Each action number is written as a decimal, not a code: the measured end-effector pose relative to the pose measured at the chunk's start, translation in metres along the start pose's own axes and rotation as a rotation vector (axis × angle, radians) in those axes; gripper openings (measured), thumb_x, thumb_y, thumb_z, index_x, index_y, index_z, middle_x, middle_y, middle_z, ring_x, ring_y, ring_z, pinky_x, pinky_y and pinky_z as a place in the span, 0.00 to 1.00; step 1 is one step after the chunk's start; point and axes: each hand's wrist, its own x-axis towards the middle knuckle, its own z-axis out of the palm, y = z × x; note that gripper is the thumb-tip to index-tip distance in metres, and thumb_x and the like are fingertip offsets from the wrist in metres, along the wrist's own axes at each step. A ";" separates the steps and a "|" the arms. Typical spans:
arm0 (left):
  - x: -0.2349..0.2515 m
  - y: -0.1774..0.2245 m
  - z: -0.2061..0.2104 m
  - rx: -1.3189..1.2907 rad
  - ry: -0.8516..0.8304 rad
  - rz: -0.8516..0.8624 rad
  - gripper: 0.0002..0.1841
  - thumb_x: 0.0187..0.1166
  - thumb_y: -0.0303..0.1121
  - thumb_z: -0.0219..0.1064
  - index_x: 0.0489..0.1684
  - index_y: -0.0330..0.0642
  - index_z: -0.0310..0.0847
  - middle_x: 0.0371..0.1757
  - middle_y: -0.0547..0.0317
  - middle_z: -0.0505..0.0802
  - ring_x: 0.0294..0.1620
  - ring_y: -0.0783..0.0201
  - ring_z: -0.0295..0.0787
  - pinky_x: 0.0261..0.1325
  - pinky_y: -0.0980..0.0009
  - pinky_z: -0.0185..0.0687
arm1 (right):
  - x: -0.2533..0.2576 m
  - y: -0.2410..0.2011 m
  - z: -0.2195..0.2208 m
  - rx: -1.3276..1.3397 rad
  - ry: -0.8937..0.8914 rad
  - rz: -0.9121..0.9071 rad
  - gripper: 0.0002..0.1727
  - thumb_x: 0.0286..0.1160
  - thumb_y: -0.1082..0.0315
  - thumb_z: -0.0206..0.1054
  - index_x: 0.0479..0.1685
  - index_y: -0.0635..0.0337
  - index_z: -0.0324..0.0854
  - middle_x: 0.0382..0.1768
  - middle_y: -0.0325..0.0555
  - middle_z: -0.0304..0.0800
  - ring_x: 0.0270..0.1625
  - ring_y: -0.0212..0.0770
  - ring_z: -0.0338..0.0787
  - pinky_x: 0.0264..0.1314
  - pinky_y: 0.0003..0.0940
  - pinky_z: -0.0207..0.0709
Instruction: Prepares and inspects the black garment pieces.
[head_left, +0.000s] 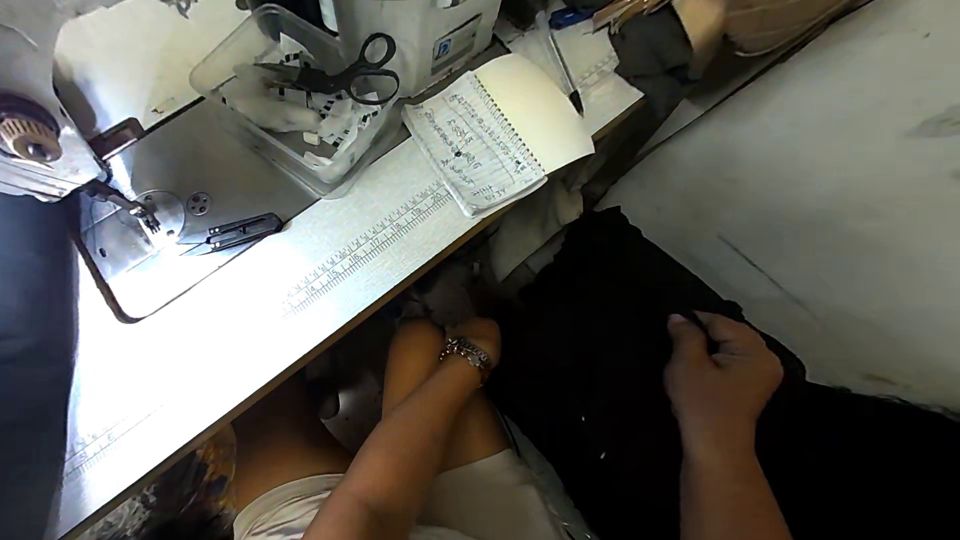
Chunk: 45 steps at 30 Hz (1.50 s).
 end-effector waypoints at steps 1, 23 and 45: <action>0.006 0.010 -0.008 -0.008 -0.135 -0.117 0.17 0.91 0.32 0.55 0.62 0.25 0.82 0.65 0.32 0.88 0.69 0.39 0.84 0.72 0.42 0.74 | -0.001 -0.009 -0.002 0.006 -0.009 0.016 0.20 0.89 0.63 0.60 0.55 0.77 0.85 0.53 0.74 0.87 0.57 0.64 0.87 0.64 0.59 0.75; 0.020 0.034 -0.008 -0.773 -0.014 0.124 0.25 0.92 0.30 0.56 0.84 0.27 0.62 0.68 0.27 0.85 0.67 0.41 0.85 0.70 0.54 0.78 | -0.012 -0.011 0.011 0.003 -0.123 -0.114 0.14 0.76 0.66 0.73 0.45 0.72 0.90 0.43 0.65 0.83 0.46 0.60 0.82 0.49 0.58 0.75; 0.006 0.009 -0.023 -0.816 -0.268 -0.099 0.24 0.86 0.32 0.65 0.75 0.23 0.72 0.70 0.30 0.83 0.68 0.46 0.79 0.74 0.55 0.70 | -0.014 0.015 -0.016 0.122 -0.033 -0.014 0.16 0.73 0.64 0.74 0.41 0.73 0.88 0.39 0.52 0.81 0.45 0.36 0.77 0.51 0.33 0.72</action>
